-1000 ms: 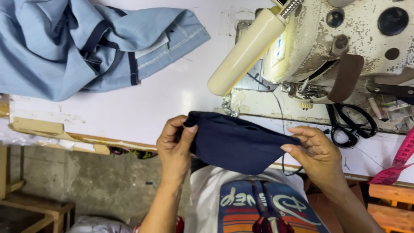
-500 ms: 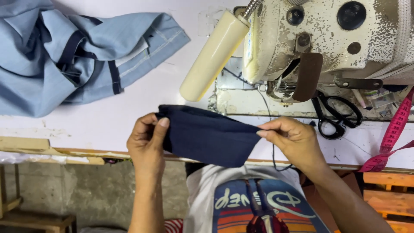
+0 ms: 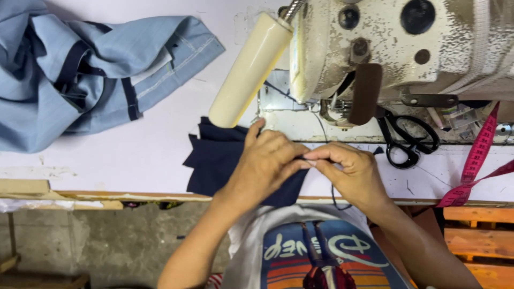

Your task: The person uses scissors to trim a dark blue fabric piece on a sewing table, then folds and measures it with a pink measuring tape. The person continues to trim small sections of the fabric and adjusts its position on the table.

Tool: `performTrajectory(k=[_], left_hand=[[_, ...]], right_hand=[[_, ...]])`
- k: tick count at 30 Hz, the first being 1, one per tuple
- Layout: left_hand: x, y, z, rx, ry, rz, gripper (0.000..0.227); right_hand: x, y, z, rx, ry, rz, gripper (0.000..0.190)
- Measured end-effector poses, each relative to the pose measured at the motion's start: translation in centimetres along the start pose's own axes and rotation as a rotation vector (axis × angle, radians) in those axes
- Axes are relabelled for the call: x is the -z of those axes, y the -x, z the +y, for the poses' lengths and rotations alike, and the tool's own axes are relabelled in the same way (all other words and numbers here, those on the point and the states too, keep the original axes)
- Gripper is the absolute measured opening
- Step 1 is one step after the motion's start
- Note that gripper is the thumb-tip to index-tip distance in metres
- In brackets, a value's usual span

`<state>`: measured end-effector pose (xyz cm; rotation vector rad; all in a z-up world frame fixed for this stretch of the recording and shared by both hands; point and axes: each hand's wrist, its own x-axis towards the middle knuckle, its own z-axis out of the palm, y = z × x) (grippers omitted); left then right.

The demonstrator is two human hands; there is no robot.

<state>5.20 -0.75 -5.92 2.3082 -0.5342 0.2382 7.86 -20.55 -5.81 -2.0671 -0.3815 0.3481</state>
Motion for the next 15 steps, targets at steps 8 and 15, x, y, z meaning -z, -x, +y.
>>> performTrajectory(k=[8,15], left_hand=[[-0.7,-0.1,-1.8,0.098,0.299,0.019,0.014],[-0.3,-0.6,-1.7,0.044,0.365,0.157,0.008]], right_hand=[[6.4,2.2,3.8,0.298,0.570,0.165,0.031],[8.8,3.7,6.0,0.220,0.808,0.151,0.038]])
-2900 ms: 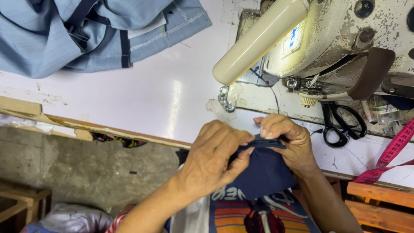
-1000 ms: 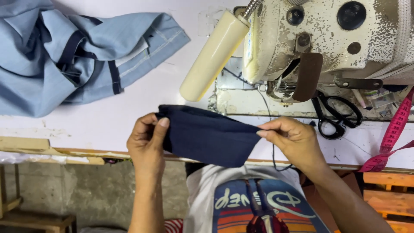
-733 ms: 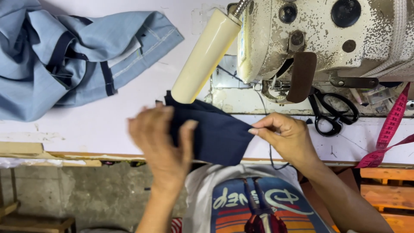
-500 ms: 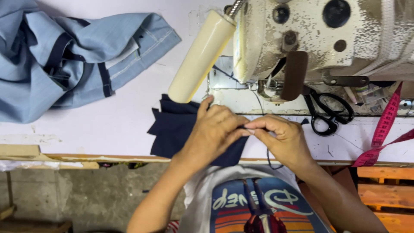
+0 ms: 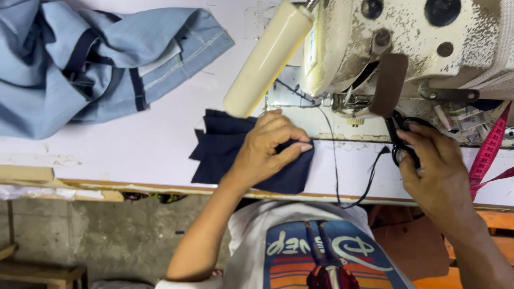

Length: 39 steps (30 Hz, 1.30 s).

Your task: The person uses scissors to trim a dark blue fabric piece on a sewing table, then folds and measures it with a pink measuring tape. The person continues to trim small sections of the fabric and adjusts its position on the table.

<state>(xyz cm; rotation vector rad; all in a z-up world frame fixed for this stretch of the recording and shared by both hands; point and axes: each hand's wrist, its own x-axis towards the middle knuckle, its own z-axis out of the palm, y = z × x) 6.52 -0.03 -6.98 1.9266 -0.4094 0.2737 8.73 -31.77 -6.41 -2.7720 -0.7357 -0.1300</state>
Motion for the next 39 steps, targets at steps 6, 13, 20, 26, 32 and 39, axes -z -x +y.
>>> performTrajectory(k=[6,13,20,26,32,39], left_hand=[[0.0,0.3,0.2,-0.085,-0.043,-0.024,0.009],[-1.2,1.6,-1.3,-0.022,-0.039,-0.040,0.014],[-1.0,1.1,-1.7,0.091,0.022,-0.043,0.010],[-1.1,1.2,-2.3,0.105,0.071,-0.027,0.009],[-0.9,1.2,-2.1,0.170,0.113,0.001,0.008],[-1.1,1.2,-2.5,0.284,0.176,-0.022,0.010]], right_hand=[[0.3,-0.5,3.0,-0.101,0.181,-0.192,0.027],[2.5,0.9,-1.6,-0.773,-0.904,-0.384,0.034],[1.3,7.5,-1.8,-0.574,-0.791,-0.431,0.093],[2.3,6.9,-3.4,-0.429,-0.434,-0.480,0.091],[1.1,6.5,-2.4,-0.397,-0.271,-0.508,0.093],[0.1,7.0,-1.8,-0.291,-0.224,-0.441,0.089]])
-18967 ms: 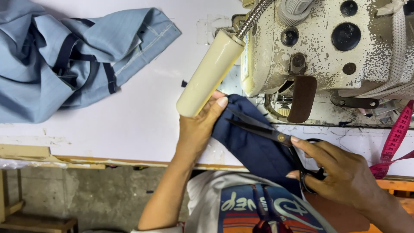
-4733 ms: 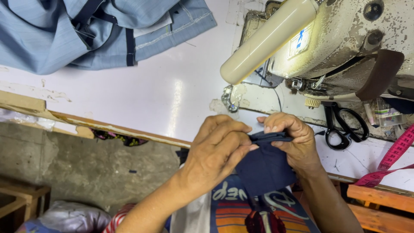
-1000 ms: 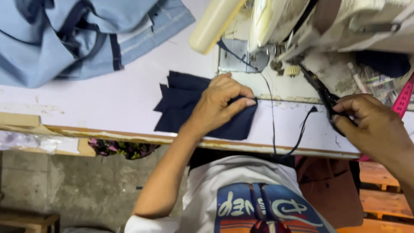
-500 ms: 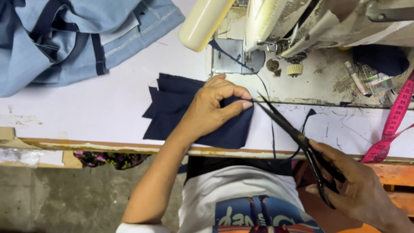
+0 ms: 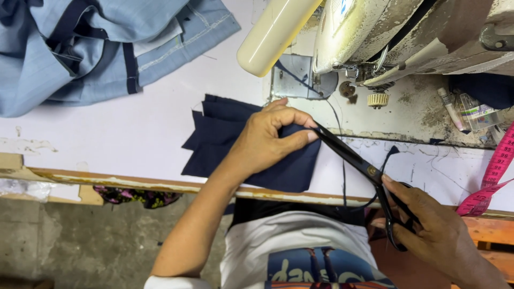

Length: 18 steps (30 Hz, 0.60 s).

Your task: The person uses scissors to trim a dark blue fabric piece on a sewing table, then folds and measures it with a pink measuring tape. The person continues to trim small sections of the fabric and adjusts its position on the table.

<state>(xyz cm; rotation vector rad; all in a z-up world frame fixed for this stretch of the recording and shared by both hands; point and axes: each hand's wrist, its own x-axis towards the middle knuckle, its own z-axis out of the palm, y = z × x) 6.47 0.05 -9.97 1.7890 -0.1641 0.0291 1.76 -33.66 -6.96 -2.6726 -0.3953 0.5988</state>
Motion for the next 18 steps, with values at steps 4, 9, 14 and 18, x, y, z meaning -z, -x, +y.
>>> performTrajectory(k=[4,9,14,18], left_hand=[[0.0,-0.1,-0.1,0.035,-0.007,0.004,0.010],[-0.1,-0.1,0.0,0.023,-0.020,0.009,0.010],[-0.1,-0.1,0.0,0.001,-0.034,0.020,0.012],[0.2,-0.2,0.2,0.079,-0.055,0.001,0.012]], right_hand=[[0.1,-0.3,-0.2,-0.052,0.014,-0.033,0.090],[0.5,-0.3,-1.0,-0.101,-0.296,-0.088,0.087],[0.5,-0.5,-0.8,-0.165,-0.259,-0.122,0.084],[0.0,-0.3,-0.4,-0.102,-0.274,-0.082,0.083]])
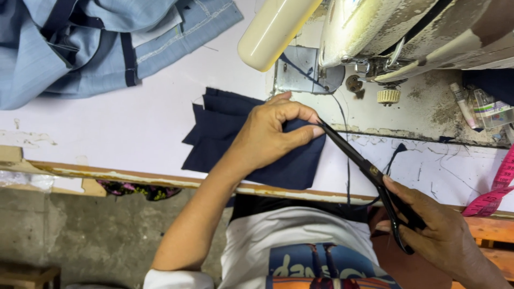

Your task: The person uses scissors to trim a dark blue fabric piece on a sewing table, then folds and measures it with a pink measuring tape. The person continues to trim small sections of the fabric and adjusts its position on the table.

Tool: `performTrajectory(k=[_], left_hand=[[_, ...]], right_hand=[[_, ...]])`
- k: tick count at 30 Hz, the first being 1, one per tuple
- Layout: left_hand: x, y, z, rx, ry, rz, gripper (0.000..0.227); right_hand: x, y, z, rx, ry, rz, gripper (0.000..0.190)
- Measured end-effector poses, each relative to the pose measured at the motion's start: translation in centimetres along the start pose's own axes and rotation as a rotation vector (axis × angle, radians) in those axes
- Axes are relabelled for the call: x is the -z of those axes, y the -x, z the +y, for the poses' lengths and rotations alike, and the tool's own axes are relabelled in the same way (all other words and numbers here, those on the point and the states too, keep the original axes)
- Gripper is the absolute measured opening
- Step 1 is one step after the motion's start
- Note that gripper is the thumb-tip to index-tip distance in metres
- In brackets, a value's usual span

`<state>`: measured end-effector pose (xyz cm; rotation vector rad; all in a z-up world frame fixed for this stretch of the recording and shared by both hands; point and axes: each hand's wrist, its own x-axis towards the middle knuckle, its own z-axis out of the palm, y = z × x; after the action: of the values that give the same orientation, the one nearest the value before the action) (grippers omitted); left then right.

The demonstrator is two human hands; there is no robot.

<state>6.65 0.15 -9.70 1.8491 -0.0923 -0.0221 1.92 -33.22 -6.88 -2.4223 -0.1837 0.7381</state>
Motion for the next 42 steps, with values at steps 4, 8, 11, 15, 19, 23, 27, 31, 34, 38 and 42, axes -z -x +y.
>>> performTrajectory(k=[4,8,11,15,19,23,27,31,34,38,42], left_hand=[[-0.1,0.0,0.1,-0.108,0.017,0.036,0.009],[-0.2,0.2,0.4,-0.311,-0.103,0.060,0.009],[0.6,1.8,2.6,-0.413,-0.270,0.127,0.026],[3.2,6.5,5.6,-0.222,-0.606,0.461,0.038],[5.2,11.0,4.5,-0.039,-0.716,0.704,0.047],[4.8,12.4,3.0,0.153,-0.732,0.687,0.038],[4.7,11.8,2.9,0.099,-0.704,0.679,0.015],[2.6,11.4,2.5,0.074,-0.724,0.625,0.013],[1.8,11.2,2.9,-0.007,-0.731,0.555,0.014],[3.3,9.8,2.6,-0.026,-0.619,0.557,0.011],[4.4,7.4,1.5,0.038,-0.586,0.532,0.021]], right_hand=[[0.5,0.1,-1.8,0.039,-0.100,0.013,0.077],[1.9,-0.2,-3.4,-0.169,-0.049,0.049,0.076],[2.8,-1.9,-5.3,-0.080,0.220,0.137,0.074],[3.3,-3.1,-3.7,0.195,0.653,0.281,0.062],[4.0,-4.0,-5.1,0.541,0.892,0.361,0.049],[0.3,-3.1,-10.1,0.546,0.415,0.198,0.040],[-4.4,-4.3,-16.2,0.613,0.100,-0.112,0.045],[-5.8,-6.5,-18.7,0.955,0.253,0.244,0.040],[-6.1,-8.6,-19.1,1.010,0.404,0.333,0.045],[-6.7,-10.6,-18.6,0.977,0.280,0.193,0.048],[-6.9,-10.9,-18.3,0.896,0.074,0.218,0.018]])
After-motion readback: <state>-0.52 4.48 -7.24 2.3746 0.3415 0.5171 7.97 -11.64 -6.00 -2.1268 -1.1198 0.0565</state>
